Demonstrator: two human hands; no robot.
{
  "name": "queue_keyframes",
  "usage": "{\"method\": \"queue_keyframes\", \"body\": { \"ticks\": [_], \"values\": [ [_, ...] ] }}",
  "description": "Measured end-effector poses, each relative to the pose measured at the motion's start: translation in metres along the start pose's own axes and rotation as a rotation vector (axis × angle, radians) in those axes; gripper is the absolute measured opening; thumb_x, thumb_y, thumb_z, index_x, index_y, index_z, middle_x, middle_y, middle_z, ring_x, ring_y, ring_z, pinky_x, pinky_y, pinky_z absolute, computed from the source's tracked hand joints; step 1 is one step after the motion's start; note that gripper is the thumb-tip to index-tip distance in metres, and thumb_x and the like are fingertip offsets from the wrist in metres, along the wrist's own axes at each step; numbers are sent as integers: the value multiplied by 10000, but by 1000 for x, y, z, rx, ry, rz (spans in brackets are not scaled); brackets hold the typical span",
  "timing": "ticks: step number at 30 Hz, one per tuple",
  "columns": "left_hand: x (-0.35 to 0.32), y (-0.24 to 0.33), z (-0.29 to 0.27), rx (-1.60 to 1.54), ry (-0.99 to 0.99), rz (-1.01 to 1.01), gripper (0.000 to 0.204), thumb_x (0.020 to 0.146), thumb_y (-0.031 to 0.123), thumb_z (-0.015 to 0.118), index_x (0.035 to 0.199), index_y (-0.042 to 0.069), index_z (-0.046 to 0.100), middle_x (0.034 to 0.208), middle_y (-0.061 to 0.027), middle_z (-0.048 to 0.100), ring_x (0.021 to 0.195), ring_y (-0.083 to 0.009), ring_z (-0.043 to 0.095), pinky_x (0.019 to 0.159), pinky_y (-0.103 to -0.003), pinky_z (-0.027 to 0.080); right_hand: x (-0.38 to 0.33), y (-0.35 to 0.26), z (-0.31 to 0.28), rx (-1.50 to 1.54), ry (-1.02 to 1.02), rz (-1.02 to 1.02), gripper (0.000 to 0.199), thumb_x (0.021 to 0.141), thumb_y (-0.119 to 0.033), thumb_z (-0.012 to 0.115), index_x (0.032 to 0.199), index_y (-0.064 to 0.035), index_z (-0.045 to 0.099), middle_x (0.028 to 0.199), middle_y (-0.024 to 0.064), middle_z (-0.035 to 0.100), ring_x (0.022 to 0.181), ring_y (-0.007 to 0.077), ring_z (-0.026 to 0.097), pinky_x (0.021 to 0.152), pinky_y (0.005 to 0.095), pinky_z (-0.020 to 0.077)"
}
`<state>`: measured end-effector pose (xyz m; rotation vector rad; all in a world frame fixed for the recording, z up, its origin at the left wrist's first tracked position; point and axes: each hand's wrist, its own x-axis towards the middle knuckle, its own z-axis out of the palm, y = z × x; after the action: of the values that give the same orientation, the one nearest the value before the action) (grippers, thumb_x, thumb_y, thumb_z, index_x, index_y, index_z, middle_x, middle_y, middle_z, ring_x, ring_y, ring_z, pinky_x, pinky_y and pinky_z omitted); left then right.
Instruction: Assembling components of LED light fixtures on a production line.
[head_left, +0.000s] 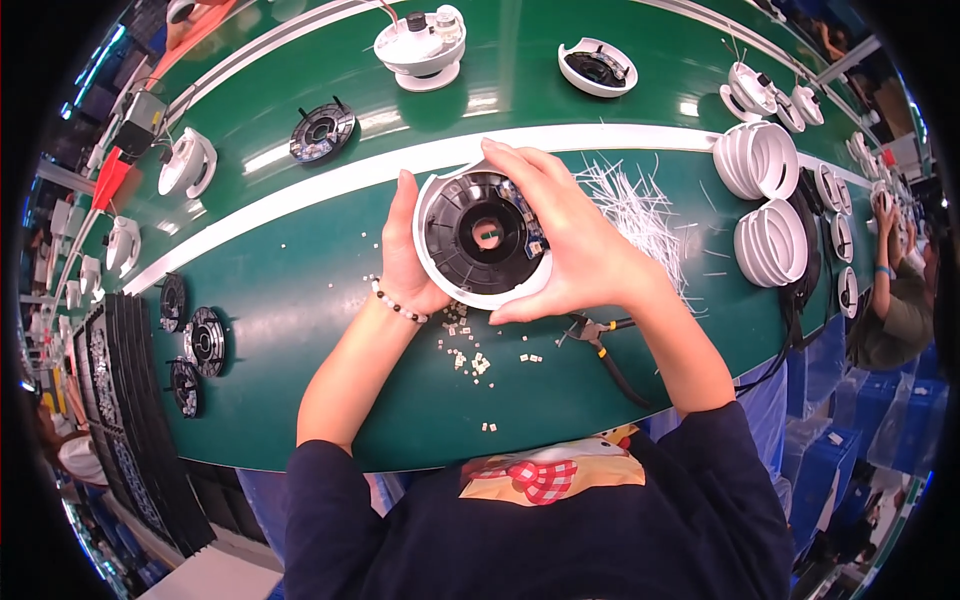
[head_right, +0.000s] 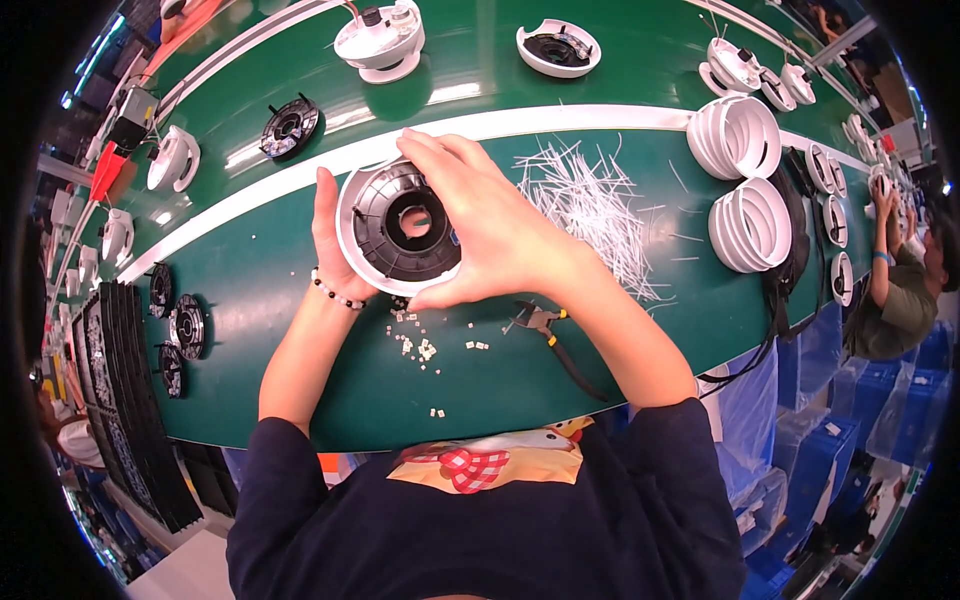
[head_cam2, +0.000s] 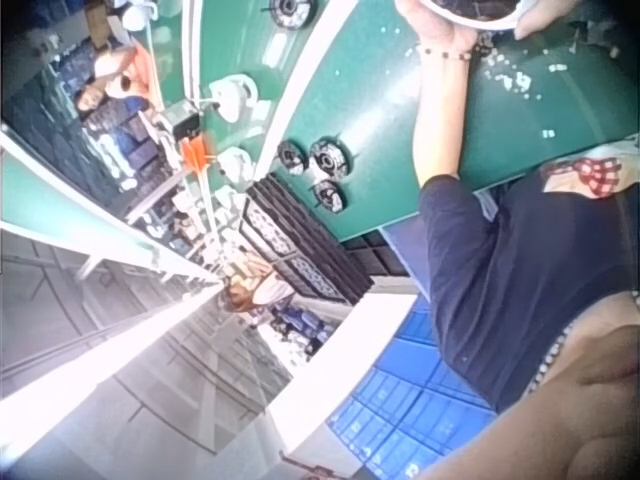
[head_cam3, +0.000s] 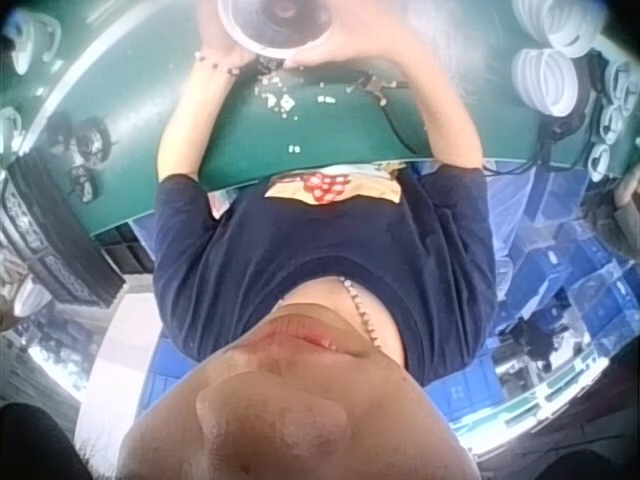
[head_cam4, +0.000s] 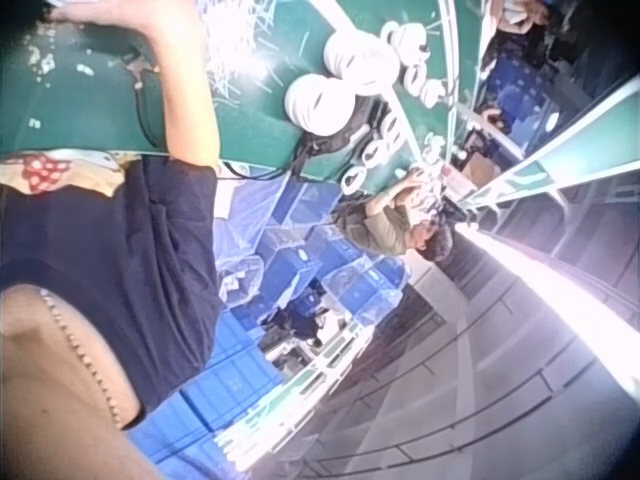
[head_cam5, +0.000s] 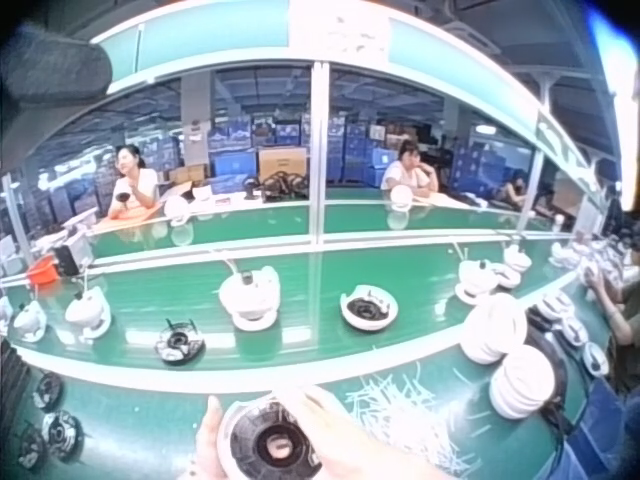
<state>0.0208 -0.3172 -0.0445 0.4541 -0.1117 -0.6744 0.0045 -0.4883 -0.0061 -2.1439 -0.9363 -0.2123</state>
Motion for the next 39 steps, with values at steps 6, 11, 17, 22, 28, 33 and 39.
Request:
{"method": "queue_keyframes", "body": {
  "ticks": [6,11,17,22,28,33,39],
  "values": [
    [-4,-10,9,74,100,165,525,726,256,460,1167,-24,402,1112,-179,497,992,-276,524,885,-400,431,-12,-8,37,-48,344,204,1108,414,-339,785,1291,22,212,1226,208,332,1137,359,343,949,423,299],
    [-1,-8,9,38,83,213,517,736,259,444,1168,-22,398,1117,-180,495,999,-280,521,885,-405,431,-10,-10,43,-140,406,159,1140,446,-387,794,1301,30,166,1272,222,277,1172,366,293,969,426,270],
    [5,41,-27,22,409,361,385,817,275,389,1109,34,460,1087,-125,540,1008,-247,524,884,-394,426,-40,-14,17,-249,232,82,1062,528,-390,768,1320,-32,158,1356,243,148,1241,441,158,999,506,170],
    [2,140,-85,244,784,790,365,867,282,338,1113,29,432,1083,-141,528,1015,-253,522,852,-424,452,-122,-42,-25,-414,-243,572,1083,474,-451,772,1285,19,229,1350,233,175,1250,423,147,1000,527,145],
    [32,219,-191,280,925,752,399,891,310,376,1153,8,389,1151,-178,464,1035,-333,488,828,-532,412,-163,-60,-28,-518,-488,786,1133,426,-458,784,1277,37,223,1345,236,192,1260,379,177,1006,534,123],
    [33,236,-196,971,1291,1021,509,765,176,552,1172,-51,348,1102,-206,463,1026,-313,468,879,-415,370,-167,-56,-33,-491,-404,697,959,473,-330,749,1238,33,299,1223,210,320,1164,364,302,1001,531,162],
    [56,179,-73,1820,1030,1575,540,720,135,565,1209,15,372,1287,-186,339,1212,-360,260,997,-452,184,-158,-25,-57,-686,-325,431,516,460,-63,559,964,30,499,889,150,434,869,309,464,980,453,272]
  ]
}}
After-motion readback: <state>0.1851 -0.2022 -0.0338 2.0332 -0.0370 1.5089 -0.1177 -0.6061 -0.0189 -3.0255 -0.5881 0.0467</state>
